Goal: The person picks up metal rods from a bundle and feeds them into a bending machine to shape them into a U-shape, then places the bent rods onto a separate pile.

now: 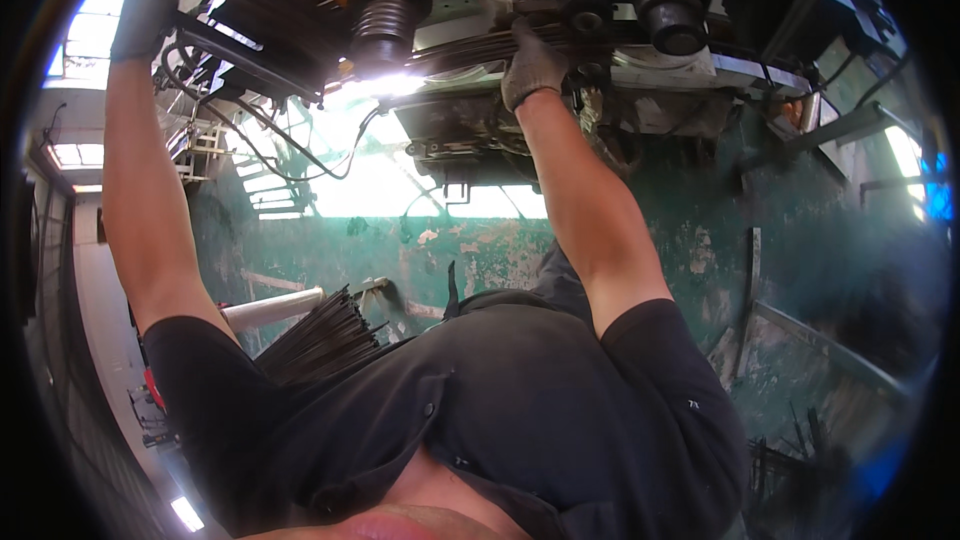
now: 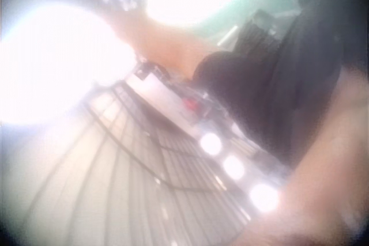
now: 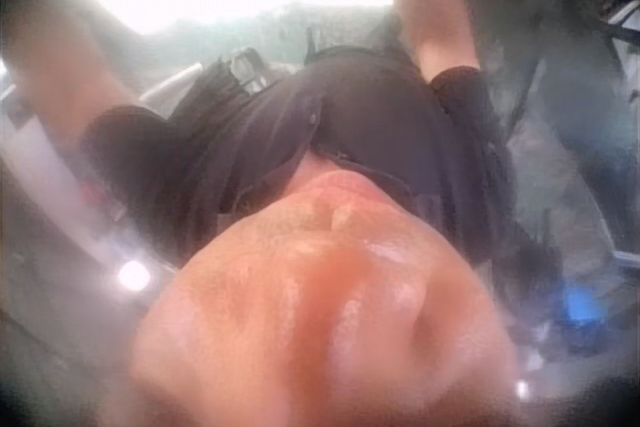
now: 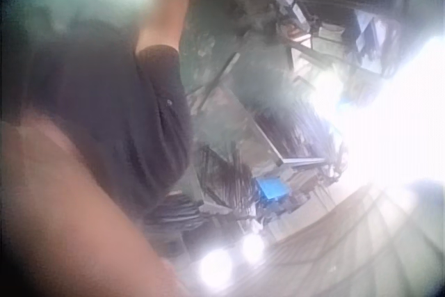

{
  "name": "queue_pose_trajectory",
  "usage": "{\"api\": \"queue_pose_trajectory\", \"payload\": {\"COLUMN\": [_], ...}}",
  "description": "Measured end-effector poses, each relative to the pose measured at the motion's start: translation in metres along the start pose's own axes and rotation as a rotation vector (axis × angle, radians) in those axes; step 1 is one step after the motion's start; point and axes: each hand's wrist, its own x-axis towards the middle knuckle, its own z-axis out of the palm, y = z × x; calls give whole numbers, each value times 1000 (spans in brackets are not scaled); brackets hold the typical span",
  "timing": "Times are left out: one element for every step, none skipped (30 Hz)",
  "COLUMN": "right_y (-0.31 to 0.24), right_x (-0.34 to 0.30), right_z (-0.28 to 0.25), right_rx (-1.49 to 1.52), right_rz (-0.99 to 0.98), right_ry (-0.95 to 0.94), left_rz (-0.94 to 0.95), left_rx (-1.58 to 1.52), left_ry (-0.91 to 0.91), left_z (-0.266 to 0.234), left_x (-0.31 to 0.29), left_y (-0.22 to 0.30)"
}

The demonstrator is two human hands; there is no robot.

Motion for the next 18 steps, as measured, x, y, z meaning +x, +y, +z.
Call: {"api": "queue_pose_trajectory", "payload": {"right_y": [-2,-18,-31,-37,-45,-55,-68,-81,-94,-108,-125,-147,-173,-199,-221,-242,-266,-290], "right_x": [-8,-37,-64,-87,-108,-128,-149,-167,-183,-201,-223,-251,-283,-316,-349,-385,-423,-463], "right_z": [-3,8,8,-5,-18,-33,-53,-72,-99,-133,-166,-195,-224,-252,-279,-306,-335,-358], "right_rx": [16,109,200,197,194,148,102,59,22,-10,-43,-79,-113,-138,-198,-262,-328,-418], "right_rz": [-11,26,48,18,-7,-3,-4,-12,-57,-98,-144,-161,-177,-180,-246,-319,-389,-481], "right_ry": [-23,-1,32,-6,-53,-63,-59,-54,-9,38,98,214,329,435,538,656,791,927], "left_rz": [19,51,90,142,190,142,99,89,78,64,90,286,495,429,261,106,86,87], "left_rx": [11,17,12,10,11,-149,-315,-361,-405,-446,-631,-278,50,-121,-326,-558,-617,-619], "left_ry": [2,19,43,97,161,164,169,184,202,223,148,97,114,133,181,258,219,139], "left_z": [-5,-10,-12,-6,-4,0,7,26,45,63,76,82,88,102,124,149,192,238], "left_x": [-10,-23,-39,-65,-97,-126,-150,-172,-194,-217,-239,-258,-278,-293,-300,-306,-323,-348], "left_y": [1,1,1,0,0,0,-1,4,11,18,24,28,32,20,-5,-36,-23,-1]}}
